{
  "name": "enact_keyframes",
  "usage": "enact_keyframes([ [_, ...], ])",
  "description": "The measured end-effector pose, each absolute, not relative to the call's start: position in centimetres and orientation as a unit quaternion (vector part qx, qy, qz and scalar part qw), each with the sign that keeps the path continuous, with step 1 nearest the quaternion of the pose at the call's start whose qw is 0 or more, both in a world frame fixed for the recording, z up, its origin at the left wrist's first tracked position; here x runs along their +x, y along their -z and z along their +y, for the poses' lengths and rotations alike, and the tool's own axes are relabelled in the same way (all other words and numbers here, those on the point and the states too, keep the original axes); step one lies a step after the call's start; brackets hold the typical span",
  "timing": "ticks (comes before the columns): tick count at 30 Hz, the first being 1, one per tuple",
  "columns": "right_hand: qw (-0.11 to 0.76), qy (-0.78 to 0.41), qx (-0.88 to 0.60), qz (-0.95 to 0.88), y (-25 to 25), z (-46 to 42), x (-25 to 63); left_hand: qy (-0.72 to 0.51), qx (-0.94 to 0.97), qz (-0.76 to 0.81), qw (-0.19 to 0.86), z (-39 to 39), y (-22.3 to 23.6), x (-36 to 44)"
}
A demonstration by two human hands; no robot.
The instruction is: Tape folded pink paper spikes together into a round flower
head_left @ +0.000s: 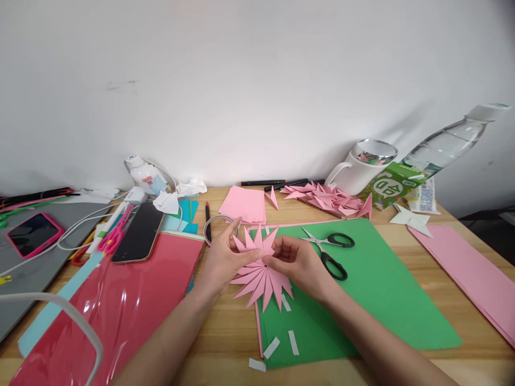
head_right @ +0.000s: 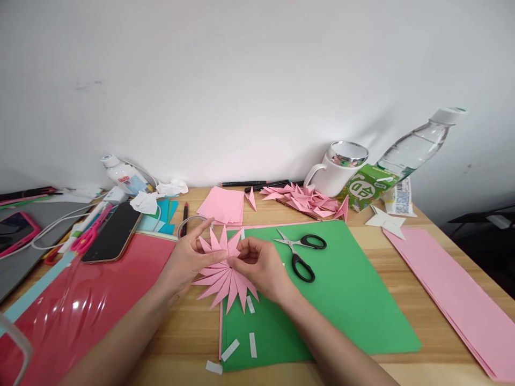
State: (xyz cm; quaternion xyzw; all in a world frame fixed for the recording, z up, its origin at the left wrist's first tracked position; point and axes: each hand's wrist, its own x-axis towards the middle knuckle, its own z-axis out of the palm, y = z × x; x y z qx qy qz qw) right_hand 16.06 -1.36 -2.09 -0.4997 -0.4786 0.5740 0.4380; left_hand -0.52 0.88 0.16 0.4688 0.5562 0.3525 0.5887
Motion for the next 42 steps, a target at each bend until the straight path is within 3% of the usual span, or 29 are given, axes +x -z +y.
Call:
enact_keyframes([
  [12, 0.450, -0.492, -0.497, -0.555, 1.3, -2.0, 16.2, -0.329, 0.538, 0.552, 0.545, 0.5, -1.2, -0.5],
  [18, 0.493, -0.458, -0.447, -0.590, 0.7, -2.3, 16.4, -0.416, 0.585, 0.522, 0.462, -0.5, -2.8, -0.3],
  [26, 0.508, -0.520, -0.410, -0.551, 0.8, -2.2, 16.4, -0.396, 0.564, 0.499, 0.525, -0.3, -3.0, -0.6],
  [34, 0.478, -0.459, -0.436, -0.609, 1.1, -2.2, 16.6, -0.368, 0.585, 0.494, 0.527, 0.0, -3.2, -1.0],
  [38, 0.519, -0.358, -0.396, -0.668, 0.6, -2.2, 16.9, -0.421, 0.656, 0.439, 0.447, -0.4, -2.6, -1.1],
  [42, 0.565, -0.180, -0.344, -0.729, 0.2, -2.3, 17.2, -0.480, 0.792, 0.287, 0.244, -0.3, -1.8, -1.2],
])
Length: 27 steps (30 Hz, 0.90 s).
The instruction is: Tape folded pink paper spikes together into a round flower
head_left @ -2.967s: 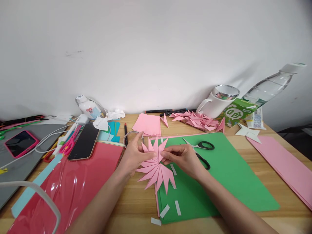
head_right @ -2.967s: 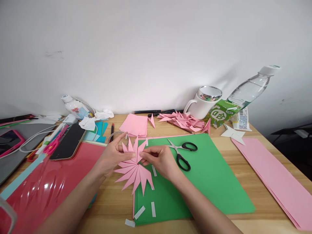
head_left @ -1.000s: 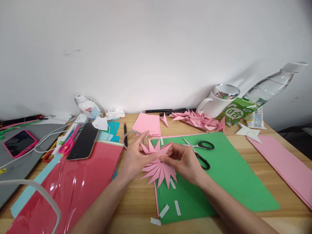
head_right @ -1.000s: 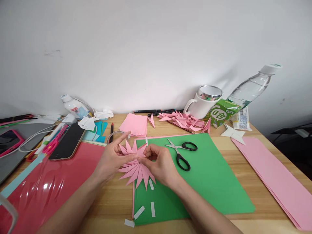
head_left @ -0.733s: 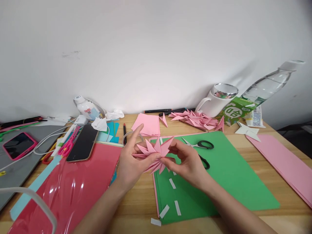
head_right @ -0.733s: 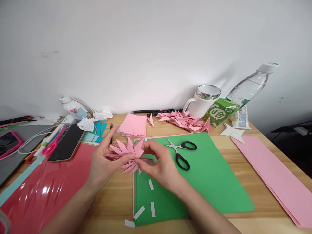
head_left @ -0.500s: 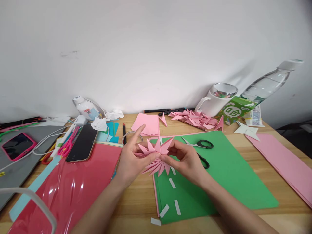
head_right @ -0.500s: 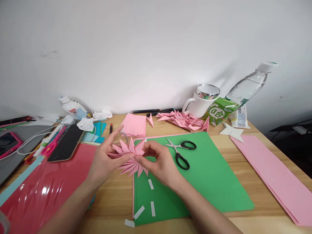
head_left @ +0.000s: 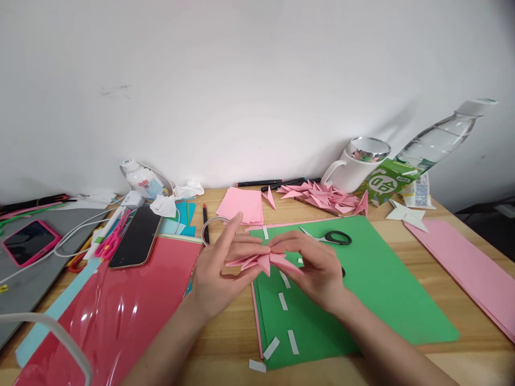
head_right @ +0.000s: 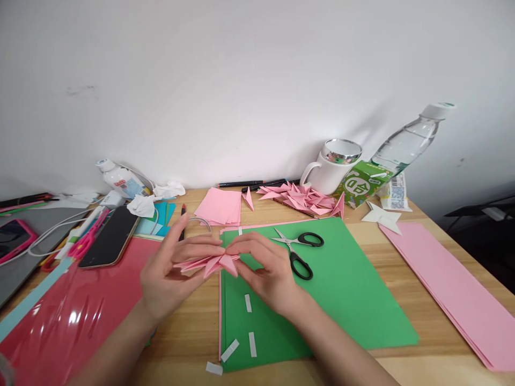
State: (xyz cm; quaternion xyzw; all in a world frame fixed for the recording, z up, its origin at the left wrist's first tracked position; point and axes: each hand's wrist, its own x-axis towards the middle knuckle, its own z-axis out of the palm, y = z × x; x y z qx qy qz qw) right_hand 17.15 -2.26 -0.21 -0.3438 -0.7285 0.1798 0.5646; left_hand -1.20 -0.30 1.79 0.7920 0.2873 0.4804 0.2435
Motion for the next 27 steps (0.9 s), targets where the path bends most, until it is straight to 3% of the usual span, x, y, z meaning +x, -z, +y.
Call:
enact_keyframes([
  [4, 0.567, -0.048, -0.276, -0.775, 0.4, -2.5, 17.6, -0.481, 0.854, 0.180, 0.084, -0.4, -1.8, -1.3],
  [8, 0.567, -0.006, -0.252, -0.784, 1.0, -2.7, 18.0, -0.457, 0.870, 0.185, 0.013, -1.0, -2.2, -1.7],
  [14, 0.540, 0.047, -0.268, -0.796, 1.2, -3.0, 18.5, -0.402, 0.895, 0.191, 0.012, -1.8, -2.9, -2.1],
  [27, 0.528, 0.119, -0.293, -0.788, 0.5, -3.1, 18.2, -0.415, 0.891, 0.185, -0.008, -2.0, -3.5, -1.9],
])
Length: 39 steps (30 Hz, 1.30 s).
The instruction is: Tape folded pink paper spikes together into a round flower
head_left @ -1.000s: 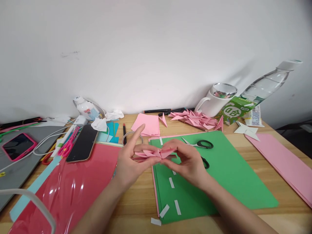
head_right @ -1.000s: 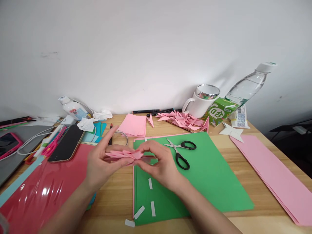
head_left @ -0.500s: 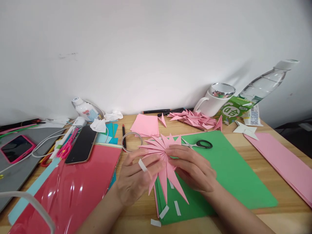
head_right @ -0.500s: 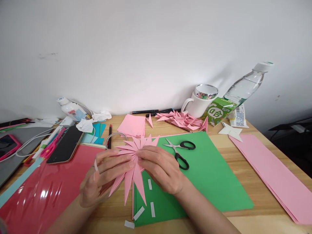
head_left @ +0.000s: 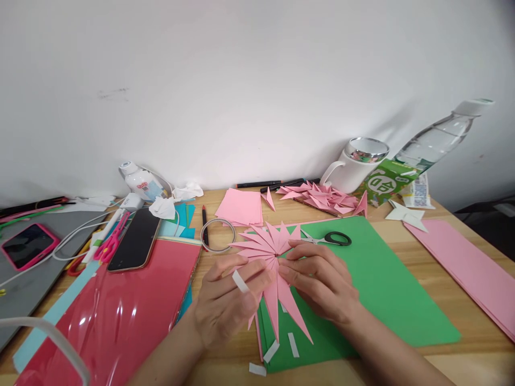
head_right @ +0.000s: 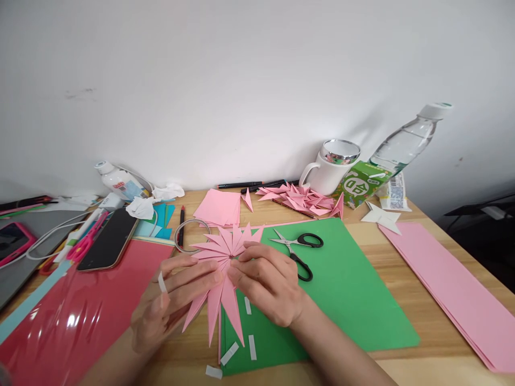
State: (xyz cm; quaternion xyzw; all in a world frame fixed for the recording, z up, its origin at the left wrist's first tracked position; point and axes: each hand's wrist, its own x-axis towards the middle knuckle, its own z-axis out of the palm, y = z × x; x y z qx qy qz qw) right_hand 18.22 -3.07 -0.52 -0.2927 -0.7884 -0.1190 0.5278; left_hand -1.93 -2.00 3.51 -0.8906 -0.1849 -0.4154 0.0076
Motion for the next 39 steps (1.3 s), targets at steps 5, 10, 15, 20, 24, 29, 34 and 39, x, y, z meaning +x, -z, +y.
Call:
enact_keyframes([
  [5, 0.532, 0.118, -0.298, -0.784, 0.0, -3.0, 18.0, 0.417, -0.892, -0.175, 0.010, -2.0, -3.8, -1.9],
  [10, 0.532, 0.120, -0.286, -0.788, -0.1, -2.9, 17.9, 0.428, -0.888, -0.168, 0.000, -1.8, -2.7, -2.1],
  [15, 0.546, 0.102, -0.322, -0.767, 0.6, -3.0, 17.6, 0.404, -0.893, -0.199, -0.007, -2.0, -2.8, -2.1],
  [20, 0.548, 0.063, -0.318, -0.771, 1.0, -2.8, 17.4, 0.423, -0.883, -0.204, -0.015, -1.7, -2.5, -1.6],
  [24, 0.528, 0.059, -0.323, -0.783, 1.1, -2.4, 17.4, 0.470, -0.862, -0.188, -0.038, -0.9, -1.5, -1.2],
  [29, 0.501, 0.058, -0.350, -0.789, 0.9, -2.1, 17.5, 0.483, -0.845, -0.206, -0.104, -0.4, -1.5, -1.2],
  [34, 0.505, 0.004, -0.333, -0.796, 0.9, -1.8, 17.5, 0.474, -0.844, -0.225, -0.112, -0.3, -1.3, -1.3],
  [39, 0.551, -0.108, -0.317, -0.764, 0.5, -1.6, 17.6, 0.489, -0.789, -0.323, -0.185, -1.0, -1.1, -1.1],
])
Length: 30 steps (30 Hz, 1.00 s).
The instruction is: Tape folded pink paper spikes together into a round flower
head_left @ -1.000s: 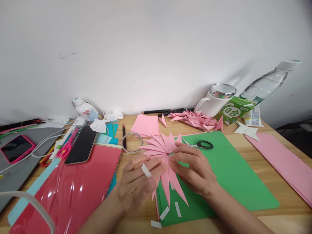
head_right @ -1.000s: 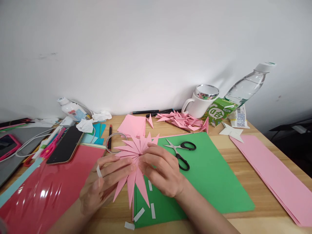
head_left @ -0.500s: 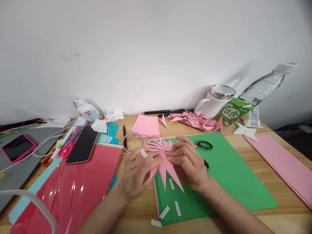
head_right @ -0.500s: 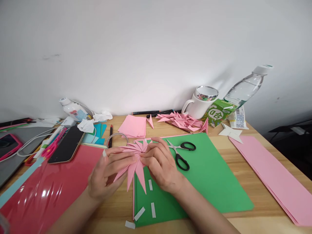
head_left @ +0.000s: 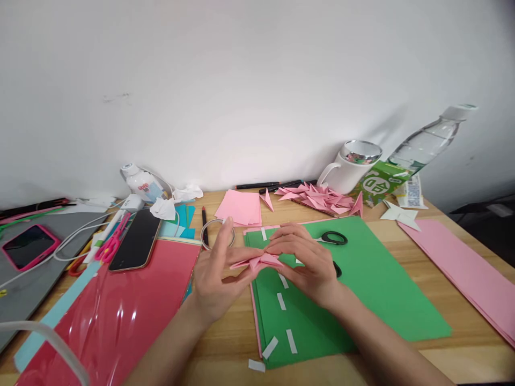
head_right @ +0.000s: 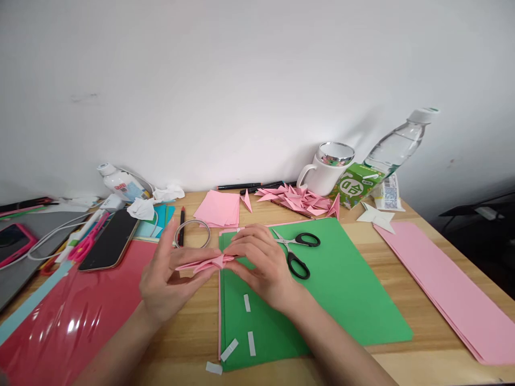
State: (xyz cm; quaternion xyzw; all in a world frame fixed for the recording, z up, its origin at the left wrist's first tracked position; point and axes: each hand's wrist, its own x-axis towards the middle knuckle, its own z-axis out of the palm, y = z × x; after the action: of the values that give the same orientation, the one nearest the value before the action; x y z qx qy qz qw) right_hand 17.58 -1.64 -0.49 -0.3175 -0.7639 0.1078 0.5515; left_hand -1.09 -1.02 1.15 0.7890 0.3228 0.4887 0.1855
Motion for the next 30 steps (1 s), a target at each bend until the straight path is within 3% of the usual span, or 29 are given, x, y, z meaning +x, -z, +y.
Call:
enact_keyframes([
  [6, 0.566, -0.366, -0.393, -0.626, -0.1, -1.5, 18.5, -0.480, 0.594, 0.447, 0.466, -0.7, -3.0, -1.6],
  [11, 0.585, -0.472, -0.427, -0.501, 0.5, -0.8, 18.5, -0.404, 0.469, 0.339, 0.709, 0.6, -3.7, -2.6],
  [14, 0.579, -0.507, -0.433, -0.469, 0.9, -0.7, 18.0, -0.336, 0.429, 0.271, 0.793, 0.5, -3.5, -2.2],
  [19, 0.557, -0.554, -0.443, -0.433, 1.3, -0.9, 17.1, -0.298, 0.385, 0.236, 0.841, 0.0, -3.0, -1.1],
  [30, 0.537, -0.612, -0.435, -0.385, 2.0, -0.8, 16.9, -0.294, 0.360, 0.280, 0.840, 0.3, -1.6, -1.2],
])
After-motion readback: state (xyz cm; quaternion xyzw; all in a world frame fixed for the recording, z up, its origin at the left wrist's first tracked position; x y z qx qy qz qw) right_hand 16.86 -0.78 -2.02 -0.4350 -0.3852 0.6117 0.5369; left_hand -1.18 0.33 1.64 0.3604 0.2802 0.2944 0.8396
